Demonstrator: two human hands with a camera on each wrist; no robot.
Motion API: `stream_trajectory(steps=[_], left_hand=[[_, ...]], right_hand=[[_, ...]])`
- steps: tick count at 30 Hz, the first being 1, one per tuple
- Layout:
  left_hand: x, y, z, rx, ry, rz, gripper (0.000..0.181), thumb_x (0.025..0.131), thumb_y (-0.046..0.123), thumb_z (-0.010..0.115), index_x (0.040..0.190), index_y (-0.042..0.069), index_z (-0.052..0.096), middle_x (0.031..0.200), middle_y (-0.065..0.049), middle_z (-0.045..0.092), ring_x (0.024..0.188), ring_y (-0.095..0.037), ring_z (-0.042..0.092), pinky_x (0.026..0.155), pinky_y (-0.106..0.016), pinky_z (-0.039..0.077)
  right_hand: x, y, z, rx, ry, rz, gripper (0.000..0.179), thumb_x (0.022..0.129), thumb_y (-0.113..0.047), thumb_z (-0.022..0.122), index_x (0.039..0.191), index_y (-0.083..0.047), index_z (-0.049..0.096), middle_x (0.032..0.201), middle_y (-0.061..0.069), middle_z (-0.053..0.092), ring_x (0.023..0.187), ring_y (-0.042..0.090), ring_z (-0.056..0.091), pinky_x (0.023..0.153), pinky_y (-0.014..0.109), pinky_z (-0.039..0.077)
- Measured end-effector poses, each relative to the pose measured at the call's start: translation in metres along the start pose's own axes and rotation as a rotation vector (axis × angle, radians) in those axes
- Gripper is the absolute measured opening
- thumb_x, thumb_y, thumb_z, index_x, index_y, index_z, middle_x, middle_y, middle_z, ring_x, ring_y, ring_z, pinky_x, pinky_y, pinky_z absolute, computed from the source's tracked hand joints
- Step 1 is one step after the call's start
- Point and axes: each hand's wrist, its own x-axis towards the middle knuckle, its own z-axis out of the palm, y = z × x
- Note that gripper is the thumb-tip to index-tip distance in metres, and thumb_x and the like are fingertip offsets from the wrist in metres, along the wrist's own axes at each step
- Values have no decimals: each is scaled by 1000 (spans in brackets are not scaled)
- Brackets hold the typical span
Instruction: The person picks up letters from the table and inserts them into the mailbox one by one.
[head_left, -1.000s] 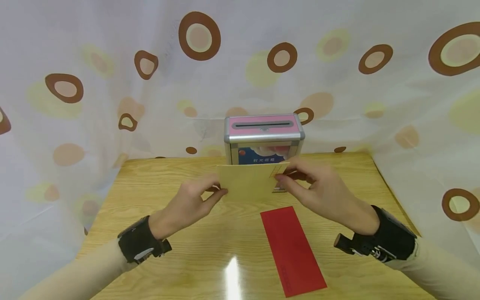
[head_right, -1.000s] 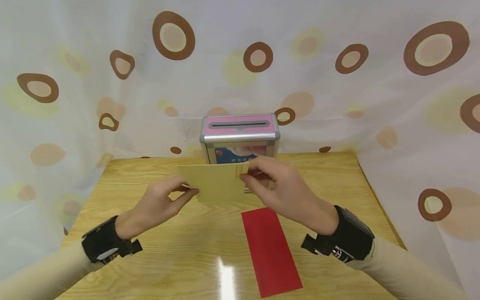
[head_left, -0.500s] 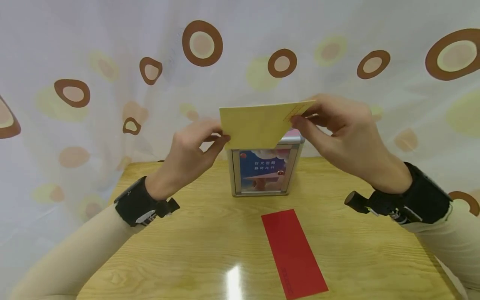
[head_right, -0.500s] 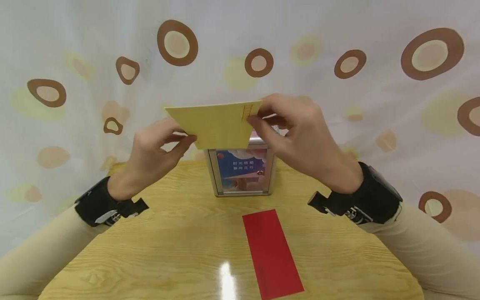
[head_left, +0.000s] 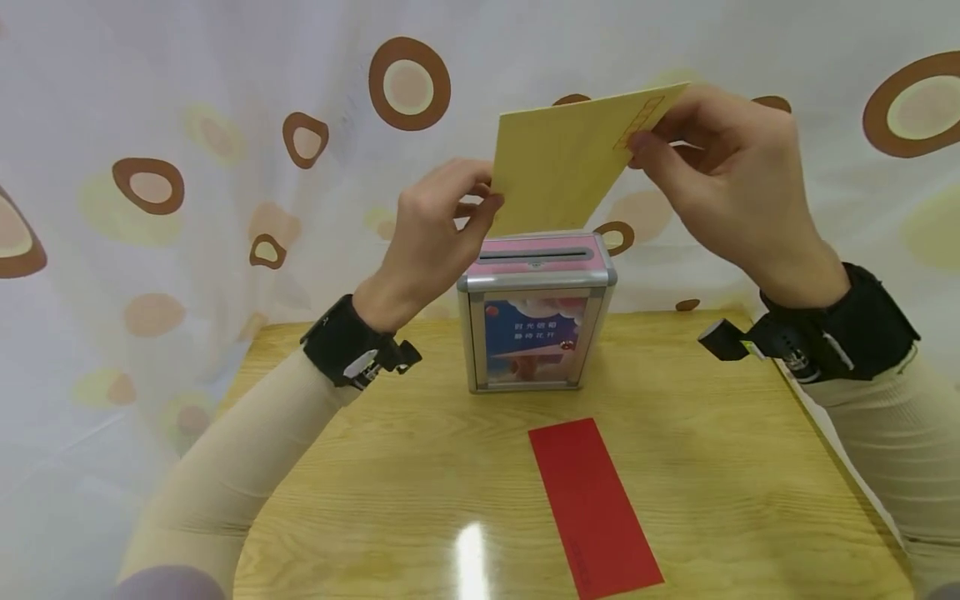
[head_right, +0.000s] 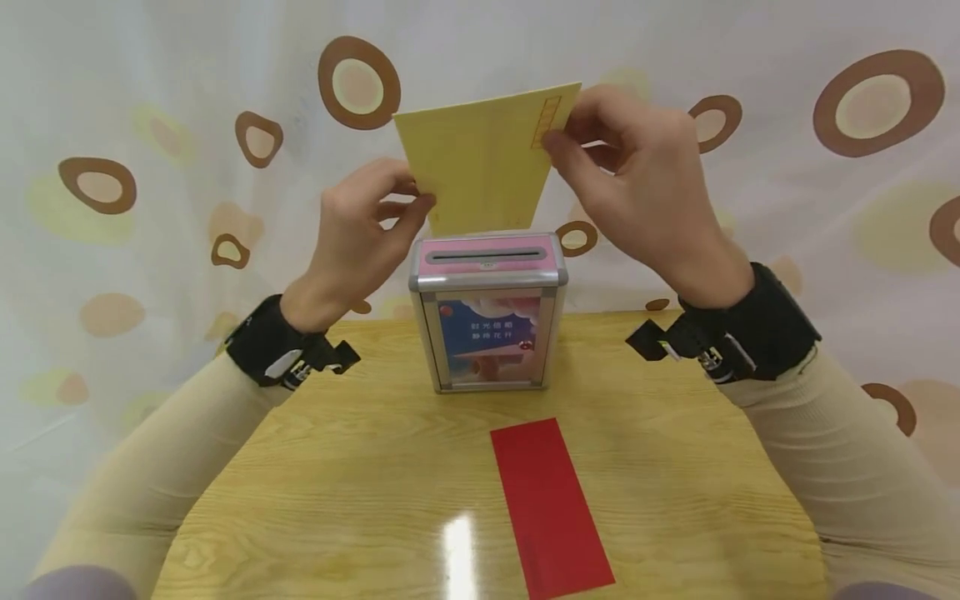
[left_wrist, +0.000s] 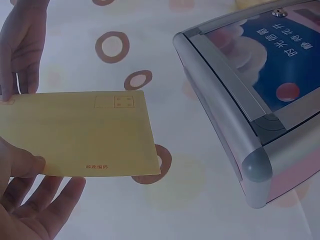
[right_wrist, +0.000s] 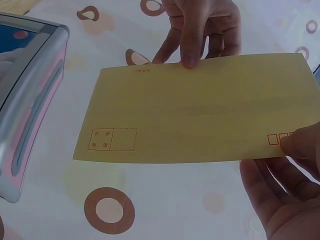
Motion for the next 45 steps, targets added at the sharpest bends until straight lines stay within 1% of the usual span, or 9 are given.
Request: stream_trajectory(steps=[5, 9, 11, 16, 21, 28, 34, 40, 45], left_hand=[[-1, -11, 8, -3, -7, -57, 12, 90, -2, 65, 101, 0, 66, 97, -13, 68, 90, -17, 67, 72, -27, 59], [-8, -19, 14, -8, -20, -82, 12, 89, -3, 65, 101, -1, 65, 97, -14, 68, 89, -19, 67, 72, -27, 59], [-13, -22, 16, -15, -27, -94, 13, 89, -4, 64, 101, 0, 65, 97, -13, 68, 89, -19, 67, 72, -26, 59], [-24, -29, 21, -21, -34, -116, 14, 90, -4, 64, 102, 0, 66, 98, -13, 68, 89, -18, 67, 72, -25, 58], [-33, -33, 27, -41, -50, -136, 14, 89, -5, 64, 101, 1, 65, 98, -12, 67, 90, -18, 66, 71, -24, 58], [-38, -35, 32, -35, -78, -154, 12, 89, -4, 65, 100, 0, 64, 96, -12, 67, 89, -18, 66, 71, -24, 58], [-31, -28, 26, -30, -44, -131, 11, 90, -1, 64, 101, 1, 63, 96, -13, 67, 90, -18, 66, 74, -24, 58], [-13, -14, 11, -30, 49, -104, 17, 90, 3, 66, 107, -1, 64, 96, -13, 69, 88, -16, 67, 74, -27, 59], [0, -5, -2, -64, 130, -60, 19, 90, 3, 66, 109, 0, 66, 94, -12, 70, 85, -15, 68, 72, -29, 60]], right_hand=[[-3, 11, 8, 3, -1, 85, 17, 89, 1, 64, 105, 2, 70, 94, -1, 69, 85, 8, 66, 81, 17, 55], [-11, 15, 17, -11, -18, 150, 14, 89, -1, 65, 102, 2, 70, 91, 7, 70, 83, 6, 65, 81, 17, 54], [-16, 16, 21, -15, -26, 188, 12, 90, -2, 66, 101, 0, 71, 90, 7, 70, 83, 5, 64, 81, 16, 54], [-22, 21, 27, -20, -50, 190, 9, 90, -5, 66, 96, -2, 71, 86, 6, 70, 81, 5, 64, 80, 14, 54], [-25, 28, 32, 17, -61, 191, 7, 90, -4, 66, 93, -3, 72, 85, 5, 71, 81, 6, 64, 79, 15, 54], [-30, 33, 37, 33, -81, 211, 7, 90, -5, 66, 94, -4, 72, 86, 4, 71, 82, 10, 66, 78, 16, 55], [-33, 37, 39, 20, -103, 219, 7, 91, -6, 66, 95, -5, 72, 86, 5, 71, 81, 10, 66, 78, 13, 53], [-36, 40, 40, 11, -121, 231, 7, 91, -4, 65, 95, -3, 71, 87, 8, 71, 79, 7, 64, 79, 13, 53], [-37, 40, 41, 8, -125, 231, 7, 91, -3, 64, 95, -2, 71, 86, 8, 71, 74, 10, 64, 77, 11, 52]])
